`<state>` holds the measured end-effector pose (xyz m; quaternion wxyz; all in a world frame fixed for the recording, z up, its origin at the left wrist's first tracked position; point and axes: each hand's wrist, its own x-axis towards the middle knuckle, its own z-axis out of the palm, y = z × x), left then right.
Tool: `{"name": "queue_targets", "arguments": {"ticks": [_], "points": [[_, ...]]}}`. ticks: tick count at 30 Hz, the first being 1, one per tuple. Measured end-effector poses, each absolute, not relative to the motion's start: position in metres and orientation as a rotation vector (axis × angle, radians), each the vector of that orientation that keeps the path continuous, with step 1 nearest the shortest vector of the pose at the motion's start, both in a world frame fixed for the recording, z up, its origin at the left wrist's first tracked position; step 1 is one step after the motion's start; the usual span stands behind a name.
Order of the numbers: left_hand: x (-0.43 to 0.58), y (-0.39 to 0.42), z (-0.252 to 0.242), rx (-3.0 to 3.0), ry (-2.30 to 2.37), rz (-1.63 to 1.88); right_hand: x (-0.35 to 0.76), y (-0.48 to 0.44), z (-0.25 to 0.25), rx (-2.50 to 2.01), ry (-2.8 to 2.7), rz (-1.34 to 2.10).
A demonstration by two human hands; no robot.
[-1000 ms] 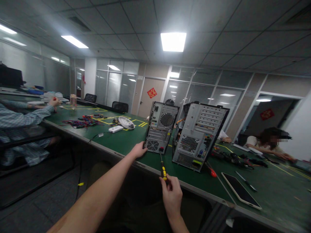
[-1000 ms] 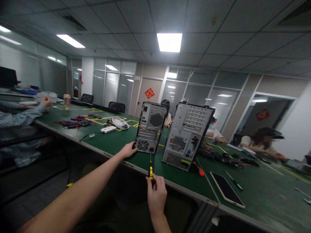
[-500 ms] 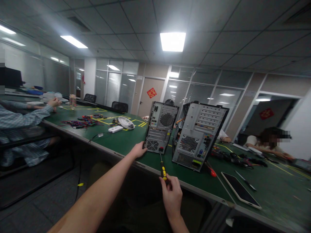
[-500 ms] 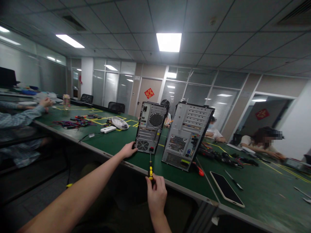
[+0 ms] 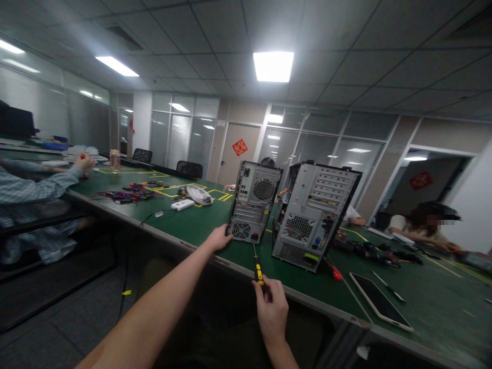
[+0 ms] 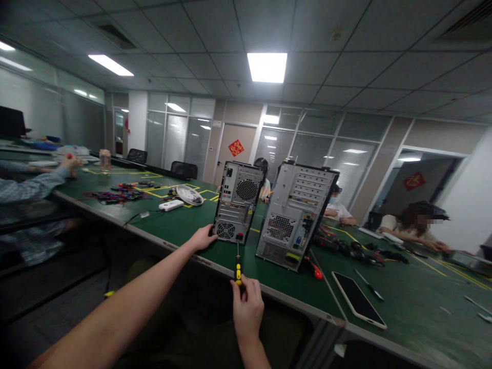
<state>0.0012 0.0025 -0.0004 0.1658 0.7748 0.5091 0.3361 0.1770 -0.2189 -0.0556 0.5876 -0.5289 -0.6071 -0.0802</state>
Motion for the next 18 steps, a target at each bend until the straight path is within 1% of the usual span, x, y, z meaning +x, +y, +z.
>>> {"name": "queue_targets", "arguments": {"ticks": [18], "points": [[0.0008,0.0007,0.0015,2.187,1.436,0.954,0.1776,-0.2183,-0.0565,-1.222,-1.41,-0.157]]}}
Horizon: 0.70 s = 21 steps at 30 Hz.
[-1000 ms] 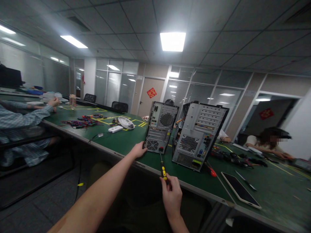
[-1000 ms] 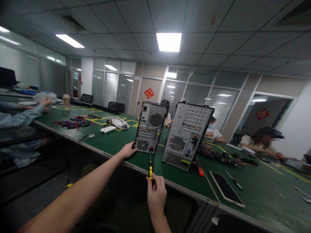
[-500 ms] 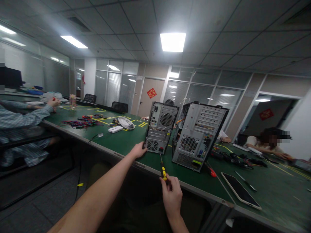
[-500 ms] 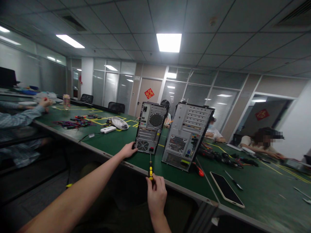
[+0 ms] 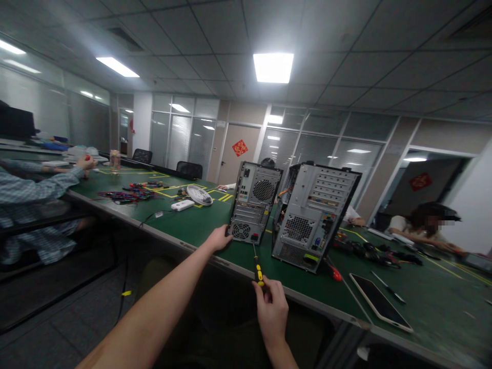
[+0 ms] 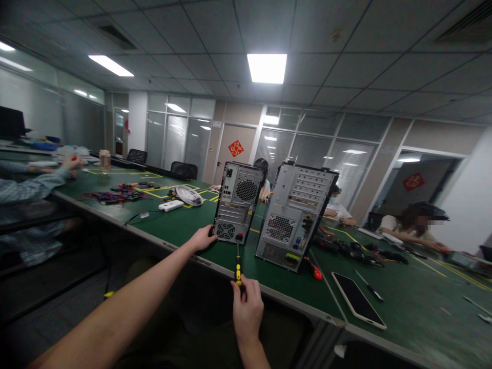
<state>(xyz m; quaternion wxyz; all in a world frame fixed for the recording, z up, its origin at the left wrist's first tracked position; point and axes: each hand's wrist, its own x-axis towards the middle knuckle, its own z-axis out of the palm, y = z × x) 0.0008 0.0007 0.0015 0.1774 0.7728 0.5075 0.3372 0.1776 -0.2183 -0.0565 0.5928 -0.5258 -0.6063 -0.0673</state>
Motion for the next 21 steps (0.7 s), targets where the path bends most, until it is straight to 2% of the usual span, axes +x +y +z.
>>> {"name": "queue_targets", "arguments": {"ticks": [21], "points": [[0.0012,-0.0017,0.0031,2.19,1.437,0.945,0.1772,-0.2188,-0.0563,-1.22,-1.428,-0.166]]}}
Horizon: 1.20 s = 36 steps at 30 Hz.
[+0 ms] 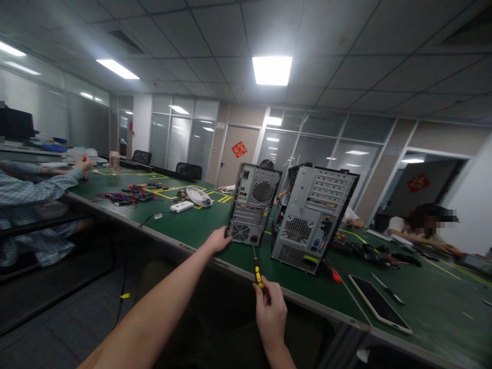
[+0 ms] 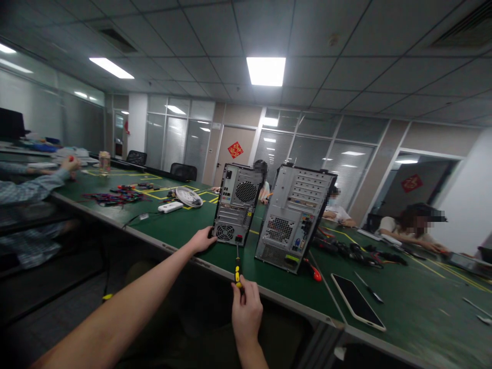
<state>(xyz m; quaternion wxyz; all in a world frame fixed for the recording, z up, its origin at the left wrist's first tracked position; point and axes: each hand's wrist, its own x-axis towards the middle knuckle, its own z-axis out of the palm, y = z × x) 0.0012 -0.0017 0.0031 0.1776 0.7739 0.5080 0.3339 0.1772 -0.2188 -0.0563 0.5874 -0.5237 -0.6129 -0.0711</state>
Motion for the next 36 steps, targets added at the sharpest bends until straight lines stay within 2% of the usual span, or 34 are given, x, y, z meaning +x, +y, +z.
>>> {"name": "queue_targets", "arguments": {"ticks": [36], "points": [[0.001,-0.0015,0.0027,2.213,1.433,0.967,0.1761,-0.2181,-0.0572,-1.224,-1.454,-0.212]]}}
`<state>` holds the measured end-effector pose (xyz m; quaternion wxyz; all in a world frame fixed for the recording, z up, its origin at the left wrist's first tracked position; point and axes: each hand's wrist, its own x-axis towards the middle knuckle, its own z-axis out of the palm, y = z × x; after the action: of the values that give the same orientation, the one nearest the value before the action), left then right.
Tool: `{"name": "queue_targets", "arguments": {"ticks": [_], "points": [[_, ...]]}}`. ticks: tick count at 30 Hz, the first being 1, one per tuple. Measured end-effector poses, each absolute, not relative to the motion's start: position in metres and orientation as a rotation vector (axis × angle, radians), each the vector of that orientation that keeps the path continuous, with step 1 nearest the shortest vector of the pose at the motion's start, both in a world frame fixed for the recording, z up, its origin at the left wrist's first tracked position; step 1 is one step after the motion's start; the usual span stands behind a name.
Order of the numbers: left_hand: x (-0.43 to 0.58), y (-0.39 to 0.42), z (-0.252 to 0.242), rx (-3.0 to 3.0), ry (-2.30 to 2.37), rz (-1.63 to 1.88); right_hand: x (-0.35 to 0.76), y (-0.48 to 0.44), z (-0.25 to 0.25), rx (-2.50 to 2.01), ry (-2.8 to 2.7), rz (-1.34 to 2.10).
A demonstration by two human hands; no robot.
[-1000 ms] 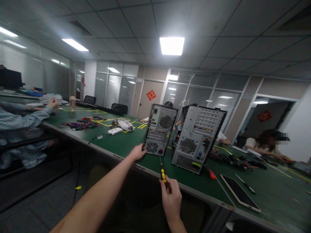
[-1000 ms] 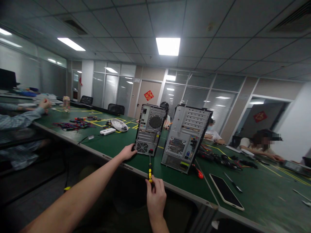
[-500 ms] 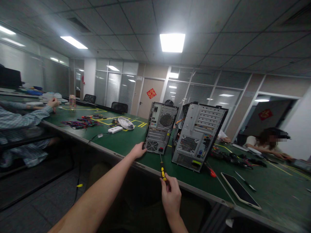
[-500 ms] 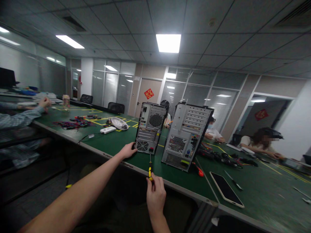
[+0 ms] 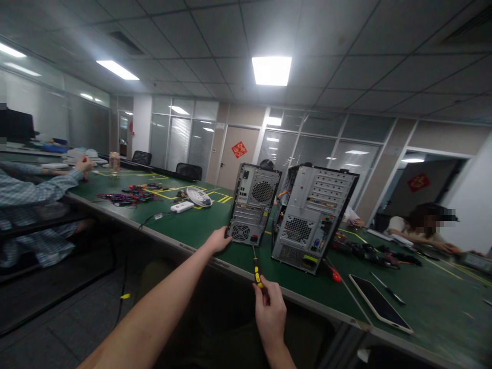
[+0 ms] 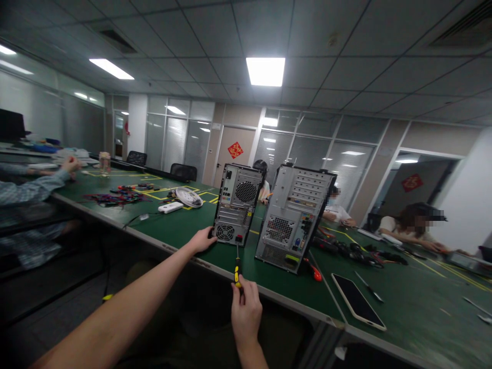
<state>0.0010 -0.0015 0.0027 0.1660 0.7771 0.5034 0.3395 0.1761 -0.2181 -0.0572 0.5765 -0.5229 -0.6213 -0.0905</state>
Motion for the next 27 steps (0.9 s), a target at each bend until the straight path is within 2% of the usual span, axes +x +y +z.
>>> {"name": "queue_targets", "arguments": {"ticks": [27], "points": [[0.0004,-0.0001,0.002,2.213,1.439,0.961,0.1768,-0.2164,-0.0581,-1.225,-1.465,-0.206]]}}
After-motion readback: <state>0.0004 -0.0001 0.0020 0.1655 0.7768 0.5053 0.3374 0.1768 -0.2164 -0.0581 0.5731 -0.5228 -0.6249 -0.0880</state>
